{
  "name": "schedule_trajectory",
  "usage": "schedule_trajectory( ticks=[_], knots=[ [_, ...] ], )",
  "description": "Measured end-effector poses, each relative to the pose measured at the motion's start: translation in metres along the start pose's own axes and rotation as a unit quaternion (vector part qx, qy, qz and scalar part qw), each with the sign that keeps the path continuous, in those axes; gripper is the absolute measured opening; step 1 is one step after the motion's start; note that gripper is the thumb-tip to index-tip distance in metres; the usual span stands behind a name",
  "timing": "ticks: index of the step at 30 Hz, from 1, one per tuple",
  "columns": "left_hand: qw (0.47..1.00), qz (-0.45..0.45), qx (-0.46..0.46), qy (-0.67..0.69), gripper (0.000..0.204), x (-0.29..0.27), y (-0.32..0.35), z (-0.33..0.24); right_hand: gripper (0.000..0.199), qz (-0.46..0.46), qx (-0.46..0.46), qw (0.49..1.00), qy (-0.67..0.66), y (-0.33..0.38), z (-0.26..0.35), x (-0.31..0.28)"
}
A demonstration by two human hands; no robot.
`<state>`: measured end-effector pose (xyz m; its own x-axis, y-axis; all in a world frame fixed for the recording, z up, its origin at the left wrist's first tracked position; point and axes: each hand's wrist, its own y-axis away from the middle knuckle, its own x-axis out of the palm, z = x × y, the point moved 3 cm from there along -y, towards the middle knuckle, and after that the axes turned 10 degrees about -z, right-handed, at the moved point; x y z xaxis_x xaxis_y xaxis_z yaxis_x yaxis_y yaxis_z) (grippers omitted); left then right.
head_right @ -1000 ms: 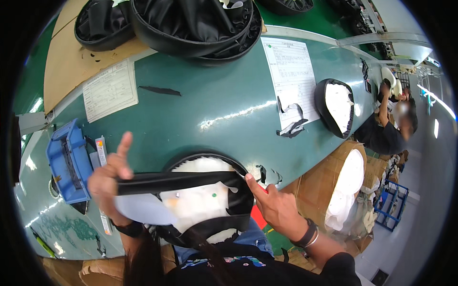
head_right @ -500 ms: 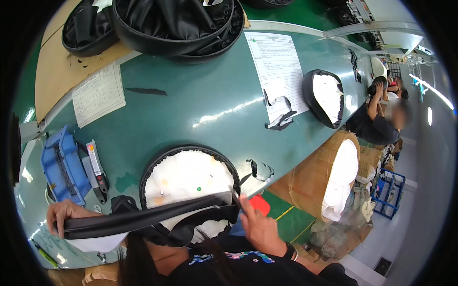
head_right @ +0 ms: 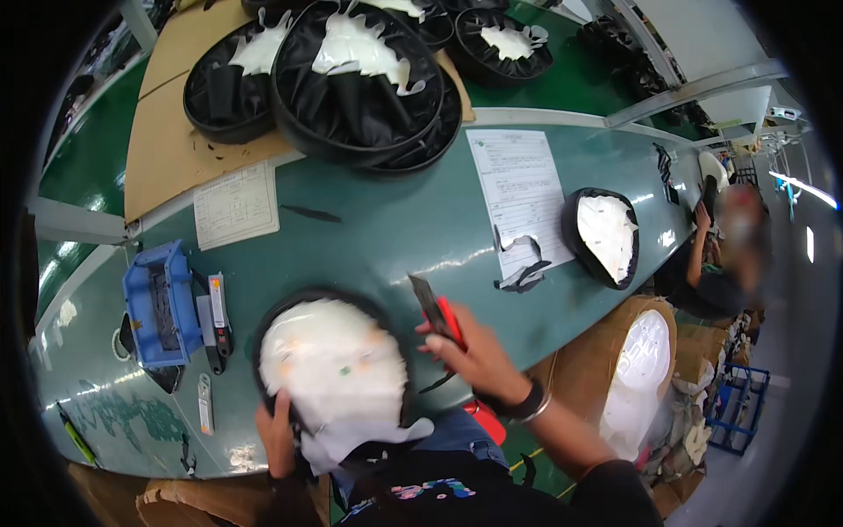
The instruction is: Upholstering bicycle seats by pulling leather tight over foam and plastic bases and securing them.
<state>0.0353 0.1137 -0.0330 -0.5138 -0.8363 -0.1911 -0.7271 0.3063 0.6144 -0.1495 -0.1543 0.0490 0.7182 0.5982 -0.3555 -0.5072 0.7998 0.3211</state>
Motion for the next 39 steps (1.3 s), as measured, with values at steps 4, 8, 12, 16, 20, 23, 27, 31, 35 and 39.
schedule_trajectory(
  ticks=[4, 8, 12, 16, 20, 23, 27, 31, 35, 39],
  knots=[
    [0.947, -0.138, -0.077, 0.280, 0.038, -0.059, 0.041, 0.067, 0.048, -0.192, -0.078, 0.974, 0.094, -0.145, 0.013, -0.094],
    [0.980, -0.118, -0.026, 0.157, 0.035, -0.070, 0.047, 0.085, 0.044, -0.219, -0.077, 0.970, -0.070, -0.300, -0.004, -0.165],
    [0.993, -0.111, 0.021, 0.027, 0.033, -0.073, 0.046, 0.092, 0.044, -0.273, -0.024, 0.936, -0.222, -0.405, -0.016, -0.176],
    [0.987, -0.102, 0.052, -0.116, 0.031, -0.076, 0.050, 0.095, 0.036, -0.340, 0.000, 0.912, -0.230, -0.445, -0.017, -0.165],
    [0.962, -0.055, 0.080, -0.256, 0.030, -0.085, 0.056, 0.099, 0.023, -0.409, -0.026, 0.886, -0.214, -0.420, -0.040, -0.216],
    [0.927, -0.036, 0.094, -0.361, 0.031, -0.102, 0.077, 0.104, 0.023, -0.341, -0.043, 0.923, -0.173, -0.324, -0.053, -0.226],
    [0.949, 0.016, -0.181, -0.256, 0.025, -0.085, 0.077, 0.080, 0.028, -0.313, 0.034, 0.947, -0.063, -0.135, -0.045, -0.228],
    [0.999, 0.002, 0.002, 0.048, 0.029, 0.014, 0.069, -0.007, 0.028, -0.256, 0.023, 0.966, 0.022, -0.013, -0.056, -0.184],
    [0.987, 0.056, 0.045, 0.146, 0.052, 0.063, 0.064, -0.012, 0.030, -0.014, -0.024, 0.995, 0.097, 0.029, -0.079, -0.098],
    [0.984, -0.114, -0.003, 0.133, 0.048, 0.044, 0.065, 0.011, 0.034, 0.130, -0.251, 0.949, 0.138, 0.028, -0.081, -0.037]
  ],
)
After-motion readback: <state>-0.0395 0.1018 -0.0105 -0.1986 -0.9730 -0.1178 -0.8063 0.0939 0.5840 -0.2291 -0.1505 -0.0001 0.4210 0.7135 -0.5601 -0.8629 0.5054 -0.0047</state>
